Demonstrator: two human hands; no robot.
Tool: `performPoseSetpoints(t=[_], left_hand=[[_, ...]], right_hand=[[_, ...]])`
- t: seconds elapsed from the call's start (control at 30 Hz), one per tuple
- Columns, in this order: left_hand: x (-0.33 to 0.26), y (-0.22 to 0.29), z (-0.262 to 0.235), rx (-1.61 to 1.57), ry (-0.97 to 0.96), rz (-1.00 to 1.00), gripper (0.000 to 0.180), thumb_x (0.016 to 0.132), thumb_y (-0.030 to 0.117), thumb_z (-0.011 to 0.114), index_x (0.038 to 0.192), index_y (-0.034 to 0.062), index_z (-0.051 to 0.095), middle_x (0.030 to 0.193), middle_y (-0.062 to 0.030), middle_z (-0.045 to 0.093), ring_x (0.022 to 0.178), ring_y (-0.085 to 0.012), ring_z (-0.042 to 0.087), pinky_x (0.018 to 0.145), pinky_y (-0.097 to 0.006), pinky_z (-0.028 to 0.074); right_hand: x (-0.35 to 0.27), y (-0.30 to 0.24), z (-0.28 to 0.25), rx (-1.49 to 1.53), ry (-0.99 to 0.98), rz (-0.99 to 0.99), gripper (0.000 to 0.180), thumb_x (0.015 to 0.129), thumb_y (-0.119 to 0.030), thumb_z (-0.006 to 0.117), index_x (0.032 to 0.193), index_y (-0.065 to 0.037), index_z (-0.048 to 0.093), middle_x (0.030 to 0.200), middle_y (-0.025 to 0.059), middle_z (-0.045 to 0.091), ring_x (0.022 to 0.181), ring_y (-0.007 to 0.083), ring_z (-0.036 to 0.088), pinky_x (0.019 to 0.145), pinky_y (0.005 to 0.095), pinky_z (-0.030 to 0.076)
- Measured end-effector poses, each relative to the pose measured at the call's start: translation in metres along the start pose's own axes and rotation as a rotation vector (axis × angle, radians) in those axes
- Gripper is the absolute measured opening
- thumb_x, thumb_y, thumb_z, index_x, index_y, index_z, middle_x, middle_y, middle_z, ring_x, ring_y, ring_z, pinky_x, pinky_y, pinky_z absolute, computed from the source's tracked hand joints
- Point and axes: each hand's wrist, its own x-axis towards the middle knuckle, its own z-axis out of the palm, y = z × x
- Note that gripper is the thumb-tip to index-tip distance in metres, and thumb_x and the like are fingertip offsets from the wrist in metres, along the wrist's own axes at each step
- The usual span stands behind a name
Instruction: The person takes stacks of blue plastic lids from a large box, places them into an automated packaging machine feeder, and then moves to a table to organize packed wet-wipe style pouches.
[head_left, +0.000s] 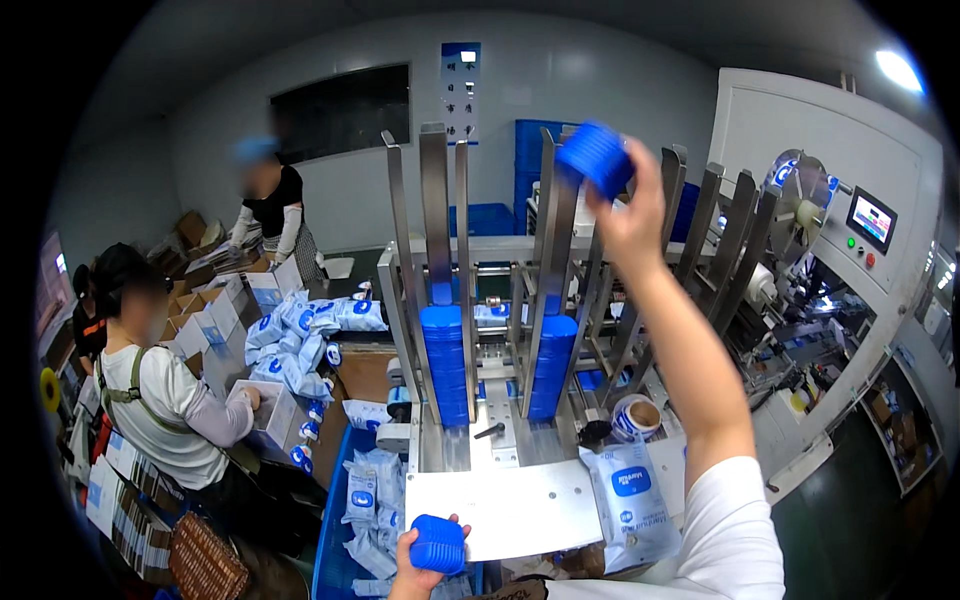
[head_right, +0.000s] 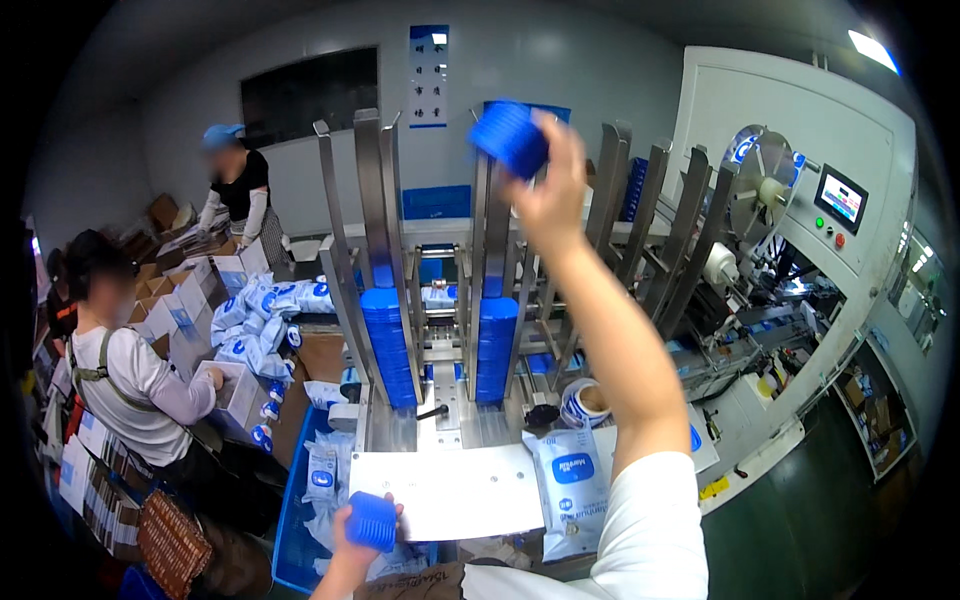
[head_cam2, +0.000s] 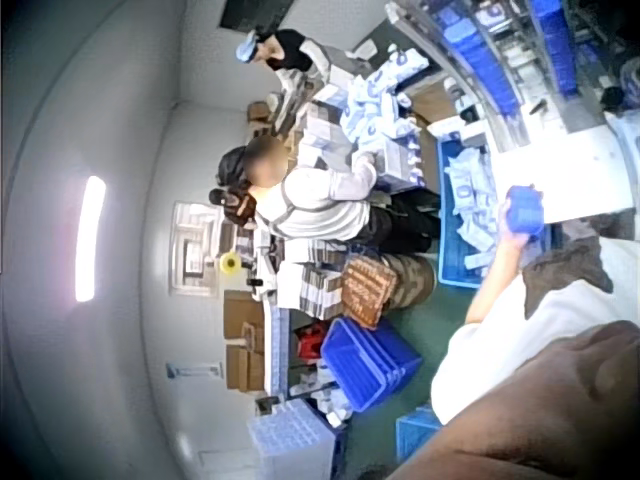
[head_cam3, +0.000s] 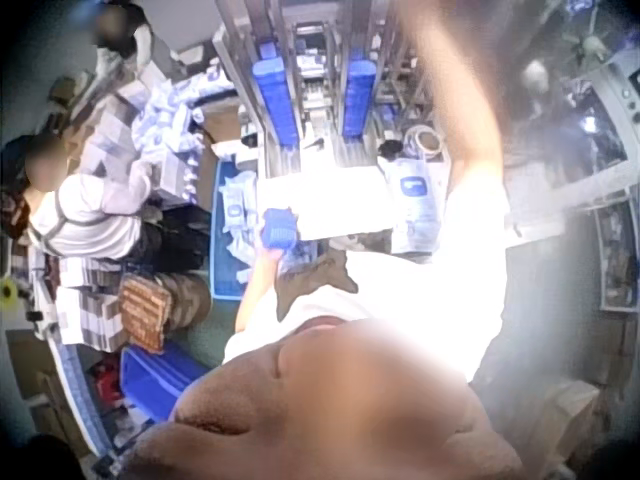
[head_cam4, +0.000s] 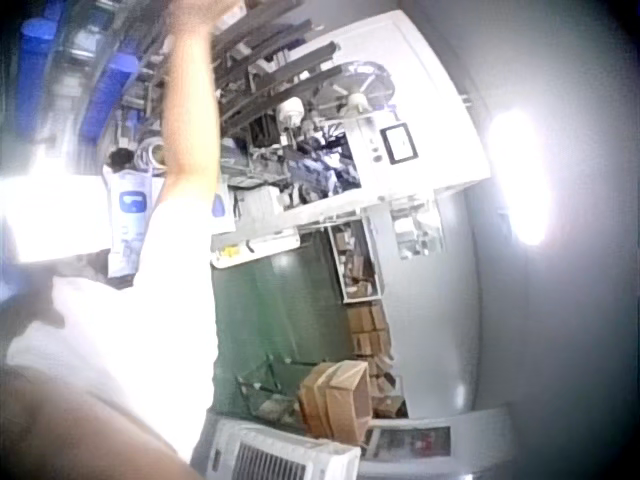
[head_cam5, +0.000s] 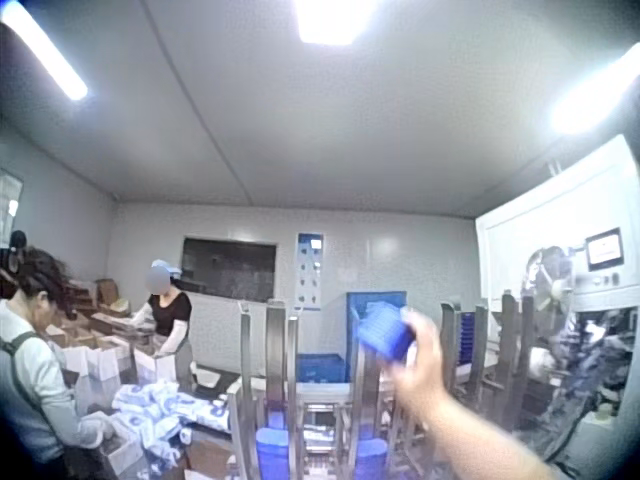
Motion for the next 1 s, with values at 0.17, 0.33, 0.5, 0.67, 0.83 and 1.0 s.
performPoseSetpoints(t=[0.17, 0.33, 0.5, 0.67, 0.83, 1.0], left_hand=[[-0.001, -0.004, -0.016, 0.007, 0.056, 0.095, 0.057, 0.07, 0.04, 0.057, 0.117, 0.0087, 0.044, 0.118, -0.0172, 0.048, 0.108, -0.0402, 0.048, 0.082, -0.047, 0.046], [-0.019, -0.002, -0.001, -0.012, 0.143, 0.128, 0.063, 0.069, 0.037, 0.058, 0.12, 0.0058, 0.038, 0.117, -0.0168, 0.048, 0.11, -0.0398, 0.046, 0.085, -0.047, 0.044], [-0.024, 0.001, -0.014, -0.138, 0.137, 0.106, 0.072, 0.067, 0.034, 0.061, 0.125, 0.0042, 0.029, 0.118, -0.0181, 0.047, 0.113, -0.0421, 0.043, 0.086, -0.05, 0.045], [-0.027, 0.005, -0.001, -0.094, 0.126, 0.108, 0.07, 0.068, 0.033, 0.062, 0.125, 0.0077, 0.032, 0.119, -0.0176, 0.047, 0.114, -0.041, 0.043, 0.087, -0.05, 0.043], [-0.017, 0.003, 0.012, -0.205, 0.064, 0.054, 0.063, 0.07, 0.034, 0.06, 0.122, 0.0038, 0.039, 0.12, -0.0175, 0.047, 0.114, -0.0383, 0.043, 0.081, -0.046, 0.047], [-0.015, 0.003, 0.005, -0.227, 0.0, -0.004, 0.071, 0.071, 0.031, 0.06, 0.129, 0.0051, 0.028, 0.125, -0.0187, 0.042, 0.12, -0.0367, 0.038, 0.091, -0.048, 0.042]], right_hand=[[0.078, 0.05, 0.02, -0.619, -0.39, -0.262, 0.062, 0.058, -0.014, 0.076, 0.114, -0.014, 0.048, 0.104, 0.0054, 0.058, 0.1, 0.0233, 0.053, 0.097, 0.0395, 0.034], [-0.002, 0.047, 0.024, -0.659, -0.525, -0.398, 0.063, 0.053, -0.014, 0.077, 0.11, -0.013, 0.05, 0.103, 0.0036, 0.058, 0.098, 0.0182, 0.054, 0.103, 0.0423, 0.027], [-0.135, 0.04, -0.001, -0.462, -1.02, -0.355, 0.071, 0.046, -0.026, 0.079, 0.108, -0.006, 0.051, 0.103, 0.0069, 0.059, 0.094, 0.0191, 0.057, 0.107, 0.0432, 0.02], [-0.138, 0.035, 0.005, -0.586, -1.181, -0.36, 0.069, 0.05, -0.027, 0.078, 0.108, -0.003, 0.051, 0.104, 0.0094, 0.059, 0.095, 0.0197, 0.058, 0.109, 0.0385, 0.017], [-0.145, 0.027, -0.006, -0.535, -0.982, -0.364, 0.065, 0.049, -0.028, 0.078, 0.104, -0.005, 0.053, 0.094, 0.0042, 0.058, 0.106, 0.0198, 0.05, 0.108, 0.0403, 0.018], [-0.131, 0.02, -0.02, -0.597, -0.981, -0.268, 0.06, 0.053, -0.027, 0.077, 0.106, -0.011, 0.055, 0.1, 0.0014, 0.057, 0.107, 0.0189, 0.048, 0.108, 0.0495, 0.014]])
